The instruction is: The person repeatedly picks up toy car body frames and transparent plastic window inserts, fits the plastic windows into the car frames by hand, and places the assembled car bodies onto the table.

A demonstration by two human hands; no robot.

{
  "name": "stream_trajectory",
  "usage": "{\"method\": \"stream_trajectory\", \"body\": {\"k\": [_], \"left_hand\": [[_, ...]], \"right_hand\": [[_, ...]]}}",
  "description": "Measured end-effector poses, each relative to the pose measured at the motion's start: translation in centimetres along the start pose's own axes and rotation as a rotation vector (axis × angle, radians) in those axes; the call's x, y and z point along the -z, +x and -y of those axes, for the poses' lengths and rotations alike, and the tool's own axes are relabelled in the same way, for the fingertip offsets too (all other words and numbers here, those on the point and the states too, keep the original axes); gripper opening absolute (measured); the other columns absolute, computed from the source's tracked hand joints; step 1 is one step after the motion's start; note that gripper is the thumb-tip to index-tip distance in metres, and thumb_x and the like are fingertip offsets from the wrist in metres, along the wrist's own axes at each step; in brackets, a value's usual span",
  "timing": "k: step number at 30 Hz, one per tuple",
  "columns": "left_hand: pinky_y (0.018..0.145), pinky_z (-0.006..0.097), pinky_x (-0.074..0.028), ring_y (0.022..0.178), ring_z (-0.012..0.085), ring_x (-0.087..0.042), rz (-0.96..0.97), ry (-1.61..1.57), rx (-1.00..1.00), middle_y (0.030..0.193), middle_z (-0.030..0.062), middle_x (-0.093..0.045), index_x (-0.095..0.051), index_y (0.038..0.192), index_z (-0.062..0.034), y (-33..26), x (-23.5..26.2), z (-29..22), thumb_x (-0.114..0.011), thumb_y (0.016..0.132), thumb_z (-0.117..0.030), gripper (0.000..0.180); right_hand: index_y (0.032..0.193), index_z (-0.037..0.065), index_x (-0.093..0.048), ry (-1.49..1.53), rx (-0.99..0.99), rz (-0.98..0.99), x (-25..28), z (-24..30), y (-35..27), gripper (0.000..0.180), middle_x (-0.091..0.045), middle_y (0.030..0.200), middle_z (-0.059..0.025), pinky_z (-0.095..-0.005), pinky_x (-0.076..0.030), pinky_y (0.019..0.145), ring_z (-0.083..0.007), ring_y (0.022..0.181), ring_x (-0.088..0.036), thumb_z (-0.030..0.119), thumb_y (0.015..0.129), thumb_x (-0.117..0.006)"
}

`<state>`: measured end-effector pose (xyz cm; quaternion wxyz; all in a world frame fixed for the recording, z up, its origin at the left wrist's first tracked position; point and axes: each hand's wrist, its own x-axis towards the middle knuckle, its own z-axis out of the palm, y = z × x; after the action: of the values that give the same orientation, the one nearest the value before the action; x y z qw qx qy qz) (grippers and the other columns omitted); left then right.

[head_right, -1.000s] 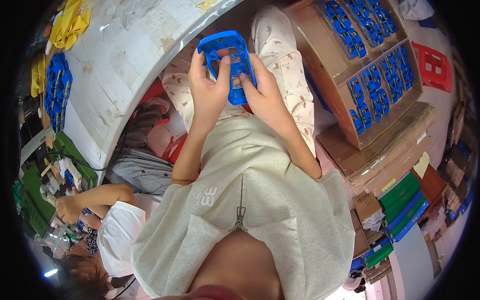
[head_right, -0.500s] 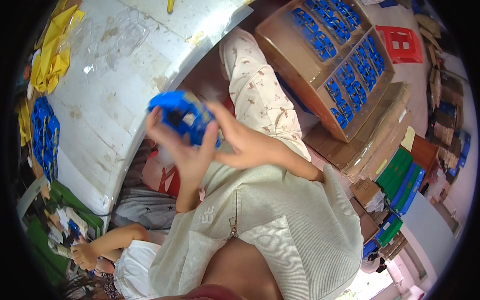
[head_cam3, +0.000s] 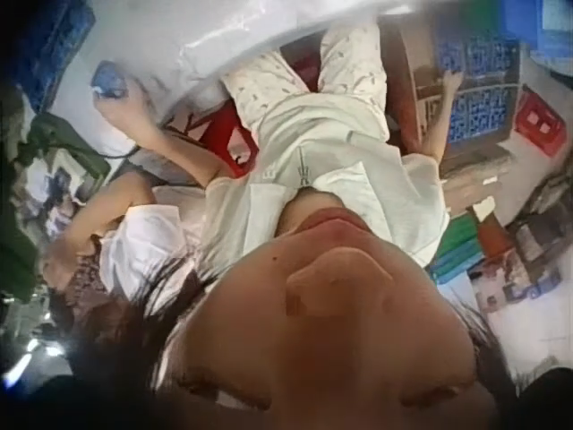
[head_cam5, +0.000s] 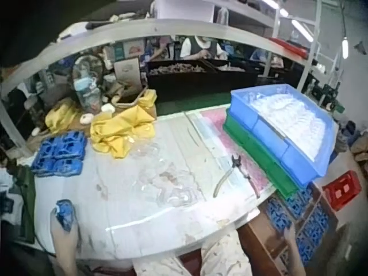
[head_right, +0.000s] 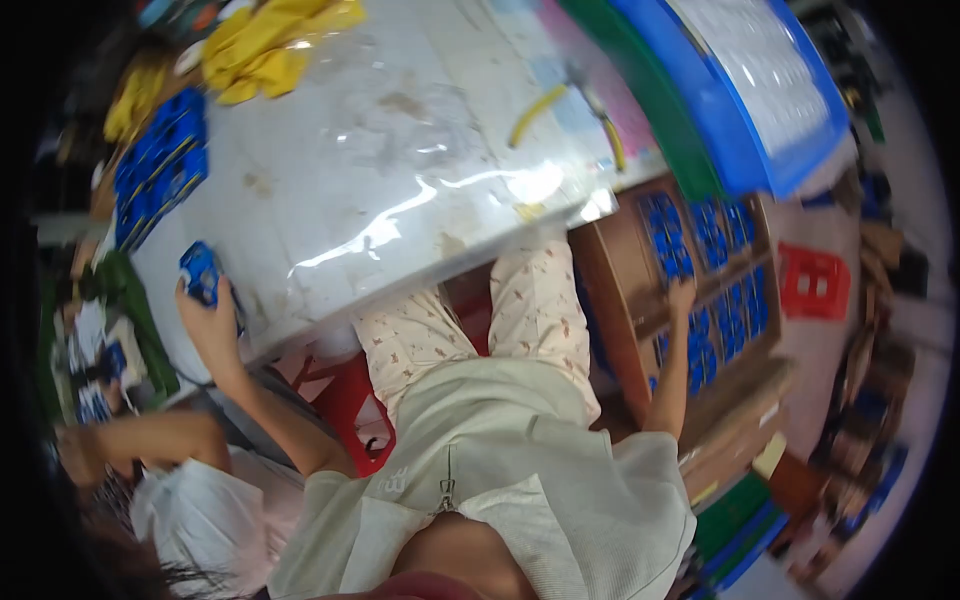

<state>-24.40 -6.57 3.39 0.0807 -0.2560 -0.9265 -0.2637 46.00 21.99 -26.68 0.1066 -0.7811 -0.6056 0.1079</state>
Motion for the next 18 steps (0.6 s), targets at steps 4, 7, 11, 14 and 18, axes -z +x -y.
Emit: {"method": "stream_trajectory", "body": {"k": [4, 7, 11, 14, 18], "left_hand": [[0.086, 0.040, -0.037, 0.098, 0.0373, -0.049, -0.292, 0.309, -0.136, 0.105, 0.0252, -0.051, -0.044, 0.112, 0.0086, -0.2, -0.3, 0.5, -0.061, 0.074, -0.019, 0.050], [0.086, 0.040, -0.036, 0.098, 0.0358, -0.048, -0.300, -0.029, -0.355, 0.105, 0.0195, -0.052, -0.050, 0.105, 0.0037, -0.8, -0.2, -4.7, -0.061, 0.071, -0.010, 0.038], [0.085, 0.039, -0.038, 0.098, 0.0323, -0.048, -0.102, -0.259, -0.558, 0.103, 0.0173, -0.053, -0.052, 0.104, 0.0010, -1.3, -2.5, -10.5, -0.060, 0.071, -0.009, 0.035], [0.084, 0.040, -0.038, 0.098, 0.0319, -0.047, -0.065, -0.317, -0.580, 0.103, 0.0170, -0.052, -0.053, 0.104, 0.0009, -0.1, -6.1, -12.3, -0.062, 0.071, -0.013, 0.036], [0.083, 0.037, -0.039, 0.094, 0.0312, -0.048, 0.033, -0.159, -0.513, 0.099, 0.0146, -0.052, -0.053, 0.104, 0.0003, 2.8, -10.6, -12.0, -0.061, 0.074, -0.016, 0.036]], "right_hand": [[0.087, -0.010, -0.059, -0.190, -0.003, 0.288, -2.5, -1.5, 4.1, 0.050, -0.058, 0.092, -0.0294, -0.0471, -0.041, 0.082, -0.0421, 0.093, -0.055, 0.037, 0.081, -0.047], [0.088, -0.007, -0.063, -0.279, -0.145, 0.244, -4.6, 0.3, 4.2, 0.051, -0.059, 0.097, -0.0264, -0.0453, -0.042, 0.083, -0.0401, 0.095, -0.055, 0.041, 0.078, -0.047], [0.095, -0.006, -0.062, -0.308, -0.187, 0.309, -3.1, 1.8, 4.3, 0.054, -0.058, 0.103, -0.0233, -0.0429, -0.043, 0.083, -0.0381, 0.098, -0.055, 0.043, 0.075, -0.049], [0.104, -0.006, -0.058, -0.201, -0.273, 0.361, -2.1, 0.7, 6.0, 0.064, -0.057, 0.106, -0.0241, -0.0397, -0.043, 0.083, -0.0361, 0.098, -0.055, 0.049, 0.070, -0.055], [0.096, -0.007, -0.060, 0.144, -0.182, 0.256, -1.8, -2.1, 7.1, 0.060, -0.059, 0.099, -0.0239, -0.0408, -0.043, 0.079, -0.0365, 0.093, -0.057, 0.047, 0.069, -0.063]]}}
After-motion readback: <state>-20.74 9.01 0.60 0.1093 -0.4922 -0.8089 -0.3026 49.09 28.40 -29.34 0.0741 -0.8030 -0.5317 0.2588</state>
